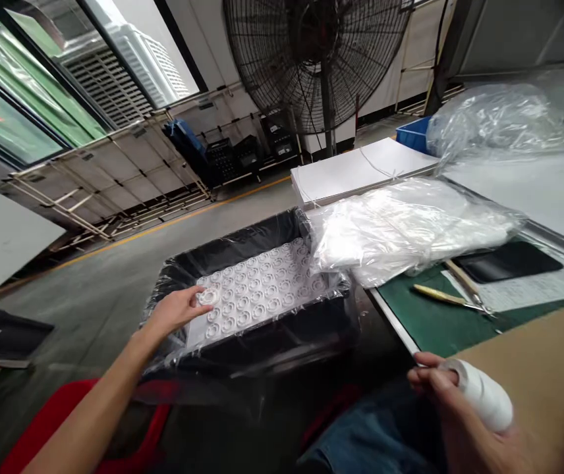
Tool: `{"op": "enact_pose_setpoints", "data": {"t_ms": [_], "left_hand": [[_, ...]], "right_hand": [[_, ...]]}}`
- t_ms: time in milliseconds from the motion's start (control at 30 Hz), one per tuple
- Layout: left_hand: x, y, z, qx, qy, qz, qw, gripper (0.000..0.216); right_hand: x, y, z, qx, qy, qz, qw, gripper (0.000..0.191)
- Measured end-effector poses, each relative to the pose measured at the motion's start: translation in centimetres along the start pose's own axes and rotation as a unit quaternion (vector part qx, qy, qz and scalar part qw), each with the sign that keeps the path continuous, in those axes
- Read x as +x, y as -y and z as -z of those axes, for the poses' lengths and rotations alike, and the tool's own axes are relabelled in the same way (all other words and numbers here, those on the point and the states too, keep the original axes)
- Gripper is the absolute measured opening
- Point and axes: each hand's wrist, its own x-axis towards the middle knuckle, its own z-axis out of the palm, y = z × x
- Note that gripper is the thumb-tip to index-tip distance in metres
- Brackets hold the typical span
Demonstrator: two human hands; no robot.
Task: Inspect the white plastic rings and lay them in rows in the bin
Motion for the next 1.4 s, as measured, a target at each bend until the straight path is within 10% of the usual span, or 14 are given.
{"op": "enact_pose_setpoints", "data": {"t_ms": [167, 467, 967, 1167, 1267, 1400], "left_hand": [[1.7, 5.0, -3.6, 0.069, 0.103, 0.071, 0.990, 0.044], [2.2, 5.2, -8.1, 0.157, 0.178, 0.062, 0.969, 0.038], [2.7, 2.8, -4.8, 0.128, 0.089, 0.064, 0.986, 0.024], [-1.4, -5.8, -1.0, -0.023, -0.077, -0.054, 0.995, 0.032], [-5.7, -13.6, -1.0, -0.272, -0.161, -0.259, 0.913, 0.029], [-9.8, -23.4, -2.3, -0.412, -0.096, -0.452, 0.785, 0.044]], "right_hand": [[0.4, -0.6, 0.2, -0.011, -0.008, 0.019, 1.000, 0.034], [-0.6, 0.6, -0.7, 0.004, -0.027, 0.038, 0.999, 0.028], [-0.4, 1.3, -0.3, 0.037, -0.028, 0.012, 0.999, 0.027], [-0.7, 1.8, -1.8, 0.031, 0.107, 0.004, 0.994, 0.037], [-1.1, 2.6, -2.8, -0.042, 0.179, -0.015, 0.983, 0.031], [-1.5, 3.5, -2.8, -0.065, 0.238, -0.008, 0.969, 0.028]]}}
